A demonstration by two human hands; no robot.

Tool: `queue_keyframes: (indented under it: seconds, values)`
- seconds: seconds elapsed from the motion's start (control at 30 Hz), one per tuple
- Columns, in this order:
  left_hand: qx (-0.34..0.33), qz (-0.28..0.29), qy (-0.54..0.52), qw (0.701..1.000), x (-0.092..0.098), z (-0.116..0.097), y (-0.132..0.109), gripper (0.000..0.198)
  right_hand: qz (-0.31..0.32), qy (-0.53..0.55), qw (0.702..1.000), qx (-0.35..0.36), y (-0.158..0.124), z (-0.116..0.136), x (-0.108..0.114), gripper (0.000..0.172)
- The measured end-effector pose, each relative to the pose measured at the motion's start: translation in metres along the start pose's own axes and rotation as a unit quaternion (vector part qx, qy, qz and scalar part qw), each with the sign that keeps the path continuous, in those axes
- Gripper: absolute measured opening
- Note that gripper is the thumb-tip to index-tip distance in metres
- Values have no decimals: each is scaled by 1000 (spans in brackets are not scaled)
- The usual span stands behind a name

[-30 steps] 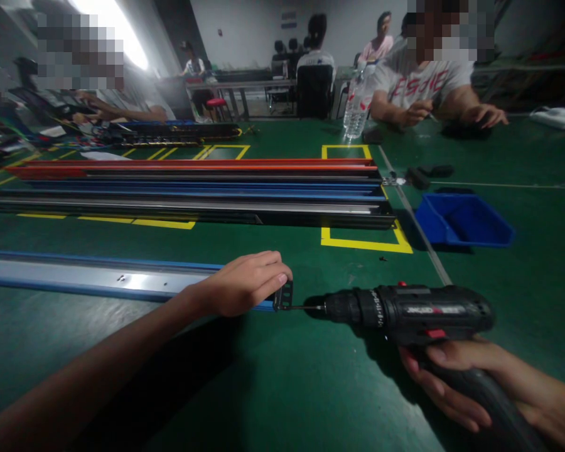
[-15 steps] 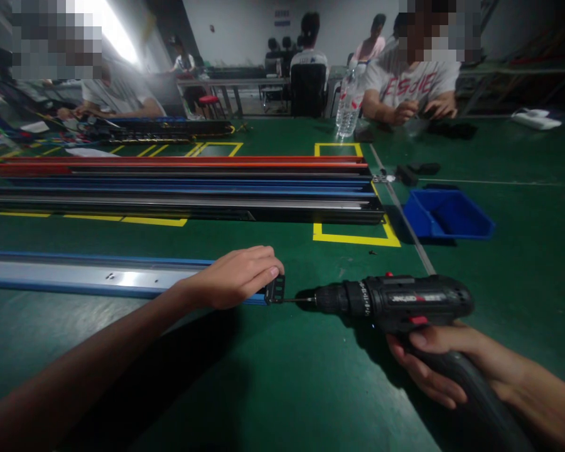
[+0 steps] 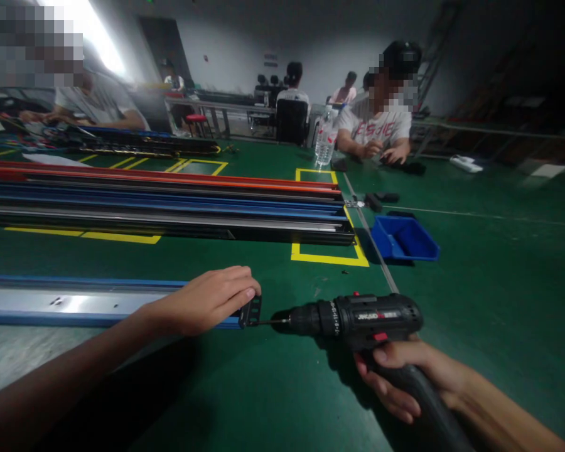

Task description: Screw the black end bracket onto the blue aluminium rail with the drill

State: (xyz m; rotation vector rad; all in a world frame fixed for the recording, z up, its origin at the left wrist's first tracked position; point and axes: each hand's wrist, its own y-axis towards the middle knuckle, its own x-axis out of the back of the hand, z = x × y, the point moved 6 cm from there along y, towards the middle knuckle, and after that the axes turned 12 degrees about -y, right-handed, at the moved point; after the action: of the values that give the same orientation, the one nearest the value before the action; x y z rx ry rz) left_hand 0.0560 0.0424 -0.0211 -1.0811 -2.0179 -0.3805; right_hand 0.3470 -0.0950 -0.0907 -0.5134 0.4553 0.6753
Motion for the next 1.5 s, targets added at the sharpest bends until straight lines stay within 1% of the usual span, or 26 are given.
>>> queue_keyframes:
  seconds: [0.27, 0.43, 0.63, 0.87, 1.0, 1.1, 1.37, 1.5]
  values:
    - [-2, -11, -4, 1000, 2, -1, -1, 47, 2, -11, 1000, -2, 0, 1, 1, 32]
    - [3, -9, -3, 1000, 2, -1, -1, 46, -11, -23, 1000, -14, -1, 2, 2, 35]
    - [13, 0, -10, 1000, 1, -2, -2, 48, -4, -15, 1000, 2, 2, -3, 7, 35]
    - [12, -4, -21, 1000, 0, -3, -1, 48, -18, -28, 999, -3, 5, -7, 11, 37]
    - [13, -2, -22, 1000, 0, -4, -2, 48, -17, -15, 1000, 1, 5, -8, 11, 39]
    - [16, -1, -22, 1000, 0, -3, -3, 48, -19, -9, 1000, -10, 4, -9, 11, 40]
    - [2, -9, -11, 1000, 2, 0, -2, 45, -5, 0, 1000, -2, 1, -2, 6, 35]
    - [-9, -7, 2, 1000, 2, -1, -1, 45, -4, -4, 1000, -2, -1, -2, 6, 35]
